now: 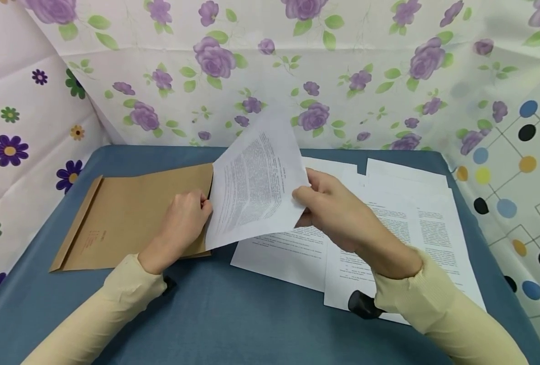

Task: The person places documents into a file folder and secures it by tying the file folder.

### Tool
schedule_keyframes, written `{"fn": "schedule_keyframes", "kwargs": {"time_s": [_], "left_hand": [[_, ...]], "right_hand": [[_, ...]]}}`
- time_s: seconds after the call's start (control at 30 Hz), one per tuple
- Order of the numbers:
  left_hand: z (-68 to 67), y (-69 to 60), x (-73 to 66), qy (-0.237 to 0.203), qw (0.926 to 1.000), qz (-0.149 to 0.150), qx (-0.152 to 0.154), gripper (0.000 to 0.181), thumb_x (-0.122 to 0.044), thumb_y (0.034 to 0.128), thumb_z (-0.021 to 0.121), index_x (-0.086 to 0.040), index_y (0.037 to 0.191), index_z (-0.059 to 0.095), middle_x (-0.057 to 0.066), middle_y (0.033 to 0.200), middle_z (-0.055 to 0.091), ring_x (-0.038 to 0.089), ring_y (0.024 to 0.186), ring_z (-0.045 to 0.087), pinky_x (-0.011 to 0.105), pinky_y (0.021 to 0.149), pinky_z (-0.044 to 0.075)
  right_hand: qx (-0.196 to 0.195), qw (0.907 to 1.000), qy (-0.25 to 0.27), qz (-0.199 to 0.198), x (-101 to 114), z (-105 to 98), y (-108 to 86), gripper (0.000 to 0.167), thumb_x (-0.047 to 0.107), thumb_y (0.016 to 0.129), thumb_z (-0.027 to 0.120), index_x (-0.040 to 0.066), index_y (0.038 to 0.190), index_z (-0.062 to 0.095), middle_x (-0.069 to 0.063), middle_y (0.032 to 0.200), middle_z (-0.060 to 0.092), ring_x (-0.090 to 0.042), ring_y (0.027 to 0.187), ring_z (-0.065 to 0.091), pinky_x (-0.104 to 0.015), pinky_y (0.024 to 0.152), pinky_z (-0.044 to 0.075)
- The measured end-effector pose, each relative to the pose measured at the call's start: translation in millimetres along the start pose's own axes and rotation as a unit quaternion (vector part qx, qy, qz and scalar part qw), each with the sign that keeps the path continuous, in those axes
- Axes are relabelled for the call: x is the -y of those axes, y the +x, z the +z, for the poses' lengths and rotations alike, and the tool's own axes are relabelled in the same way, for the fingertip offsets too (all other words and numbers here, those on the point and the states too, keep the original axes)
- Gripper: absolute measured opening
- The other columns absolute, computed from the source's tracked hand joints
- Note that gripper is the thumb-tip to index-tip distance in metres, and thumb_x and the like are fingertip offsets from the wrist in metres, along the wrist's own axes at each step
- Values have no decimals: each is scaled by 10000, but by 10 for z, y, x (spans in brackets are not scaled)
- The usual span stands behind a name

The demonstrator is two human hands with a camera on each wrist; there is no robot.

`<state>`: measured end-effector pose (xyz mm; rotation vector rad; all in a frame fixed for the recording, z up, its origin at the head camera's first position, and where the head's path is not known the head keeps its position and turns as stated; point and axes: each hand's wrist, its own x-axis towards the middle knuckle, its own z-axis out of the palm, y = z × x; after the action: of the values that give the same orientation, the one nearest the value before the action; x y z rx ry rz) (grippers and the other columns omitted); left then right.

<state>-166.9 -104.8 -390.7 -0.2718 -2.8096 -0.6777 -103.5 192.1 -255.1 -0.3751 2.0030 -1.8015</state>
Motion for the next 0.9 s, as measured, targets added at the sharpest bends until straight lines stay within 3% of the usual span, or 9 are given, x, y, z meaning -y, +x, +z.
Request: {"fn": "schedule_keyframes", "kwargs": {"time_s": [0.3, 0.43, 0.6, 0.9], "left_hand": [[6, -32, 3, 139, 9999, 38, -50, 261, 30, 930, 589, -39, 688, 521, 108, 591, 499, 244, 518, 522, 357, 451, 405], [14, -34, 8, 186, 9998, 75, -72, 267, 33, 929, 585, -41, 682, 514, 114, 588, 497, 254, 517, 531, 366, 447, 411], [17, -39, 11, 238, 9995, 121, -156, 277, 30, 940, 579, -35, 679, 510, 120, 583, 489, 256, 514, 535, 374, 447, 422], [0, -30, 18, 269, 9990, 154, -322, 244, 39, 931, 584, -1, 694, 545, 151, 605, 532, 258, 524, 552, 371, 448, 437]], "right_hand": [[-144, 9966, -568, 584, -11, -37, 17, 397, 174, 1102, 405, -86, 1378, 526, -194, 1306, 659, -220, 949, 720, -335, 816, 567], [-73, 9980, -227, 582, -16, -30, 53, 397, 200, 1106, 417, -107, 1320, 548, -177, 1256, 686, -280, 896, 744, -369, 828, 580], [250, 9989, 203, 340, -30, 17, 109, 448, 225, 1123, 397, -120, 1391, 494, -209, 1239, 697, -375, 924, 749, -497, 813, 597], [46, 9990, 151, 416, -34, 27, 82, 419, 137, 1093, 369, -114, 1424, 428, -237, 1320, 637, -389, 856, 751, -461, 795, 605]]}}
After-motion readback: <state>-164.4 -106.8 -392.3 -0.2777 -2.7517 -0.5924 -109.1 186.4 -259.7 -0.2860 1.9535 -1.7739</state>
